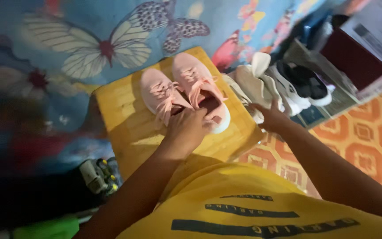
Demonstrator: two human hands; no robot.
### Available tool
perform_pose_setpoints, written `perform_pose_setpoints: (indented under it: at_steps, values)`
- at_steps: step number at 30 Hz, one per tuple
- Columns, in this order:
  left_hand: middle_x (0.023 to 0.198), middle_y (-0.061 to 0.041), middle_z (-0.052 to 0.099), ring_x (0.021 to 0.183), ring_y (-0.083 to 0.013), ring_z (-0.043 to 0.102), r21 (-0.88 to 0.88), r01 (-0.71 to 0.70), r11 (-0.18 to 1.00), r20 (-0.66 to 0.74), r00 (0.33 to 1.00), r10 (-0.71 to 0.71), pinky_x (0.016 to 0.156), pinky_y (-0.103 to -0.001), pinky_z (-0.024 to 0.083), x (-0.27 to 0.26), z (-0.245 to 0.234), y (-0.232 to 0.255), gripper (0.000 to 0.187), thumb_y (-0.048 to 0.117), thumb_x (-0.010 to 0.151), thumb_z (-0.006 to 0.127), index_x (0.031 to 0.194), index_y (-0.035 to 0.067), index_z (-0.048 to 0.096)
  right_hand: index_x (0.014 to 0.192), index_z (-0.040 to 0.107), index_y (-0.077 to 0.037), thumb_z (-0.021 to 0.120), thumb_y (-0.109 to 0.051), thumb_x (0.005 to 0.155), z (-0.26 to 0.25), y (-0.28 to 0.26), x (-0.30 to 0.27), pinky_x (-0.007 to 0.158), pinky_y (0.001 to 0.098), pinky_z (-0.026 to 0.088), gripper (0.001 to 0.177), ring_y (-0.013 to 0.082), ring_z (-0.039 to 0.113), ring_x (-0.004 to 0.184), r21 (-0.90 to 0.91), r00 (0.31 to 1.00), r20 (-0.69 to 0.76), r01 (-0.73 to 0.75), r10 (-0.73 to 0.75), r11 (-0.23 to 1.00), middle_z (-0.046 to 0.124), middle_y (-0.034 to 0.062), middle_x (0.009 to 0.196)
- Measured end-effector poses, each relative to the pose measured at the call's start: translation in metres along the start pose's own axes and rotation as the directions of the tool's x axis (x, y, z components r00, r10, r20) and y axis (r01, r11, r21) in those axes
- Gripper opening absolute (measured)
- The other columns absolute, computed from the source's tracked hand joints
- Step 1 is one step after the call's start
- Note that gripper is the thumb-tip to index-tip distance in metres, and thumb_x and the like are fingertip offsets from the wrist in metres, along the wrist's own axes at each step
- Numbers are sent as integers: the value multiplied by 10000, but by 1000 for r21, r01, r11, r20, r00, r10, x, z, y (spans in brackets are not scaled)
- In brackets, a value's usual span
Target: The person unlaces a pair of pink sneakers and then a pair of white sneakers on a wooden table. They remove the laces from each shoe and then re-lace them, threading the laces through the eyelets and tying them.
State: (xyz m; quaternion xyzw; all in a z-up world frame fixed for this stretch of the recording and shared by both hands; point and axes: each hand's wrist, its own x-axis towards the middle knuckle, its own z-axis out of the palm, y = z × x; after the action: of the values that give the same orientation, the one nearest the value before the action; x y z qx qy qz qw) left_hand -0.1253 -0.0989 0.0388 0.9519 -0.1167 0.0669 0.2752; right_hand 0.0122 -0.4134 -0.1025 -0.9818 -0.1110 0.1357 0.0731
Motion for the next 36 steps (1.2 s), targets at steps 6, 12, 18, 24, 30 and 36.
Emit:
perform_pose_setpoints:
  at_steps: [6,12,18,24,30,36]
  values:
    - [915,-192,731,899,-370,699,80,219,972,12,975,-221,821,-493,502,10,7,15,364,455,788,770,885,105,749,1407,548,-422,796,-565,804,2,14,9,1012,505,548,667,440,637,1207,-103,989,146,-17,32,995,314,214,1594]
    - [788,-207,702,793,-376,690,150,18,989,-257,966,22,756,-497,499,33,-12,51,353,384,842,778,838,31,754,1338,670,-149,818,-502,810,-9,82,52,928,474,562,653,395,697,1105,180,969,-85,243,-231,953,623,219,1317]
    - [711,-174,686,633,-315,689,59,144,988,-288,950,-121,627,-439,506,64,-24,116,326,369,871,763,909,45,758,1379,620,-30,827,-433,822,-53,144,64,831,419,552,718,297,704,960,388,956,-183,284,-229,877,728,222,1071]
    - [704,-180,699,658,-332,699,74,-7,997,-303,953,29,657,-456,515,116,13,165,332,360,864,777,866,29,755,1499,463,52,794,-403,889,-107,164,33,655,356,543,830,196,663,807,736,991,-119,50,55,675,693,194,973]
    - [719,-230,689,712,-388,702,-4,-20,1000,-162,987,19,710,-501,512,172,96,180,358,388,875,762,828,34,753,1306,617,103,841,-368,917,-160,201,23,788,396,539,651,283,698,907,360,835,-542,334,-96,871,730,187,983]
    - [798,-218,719,759,-398,705,42,82,996,-106,991,-77,696,-509,525,227,198,145,366,421,860,757,871,55,762,1138,723,58,864,-302,917,-185,249,20,826,483,517,445,422,666,963,82,749,-639,289,-172,954,678,263,1007]
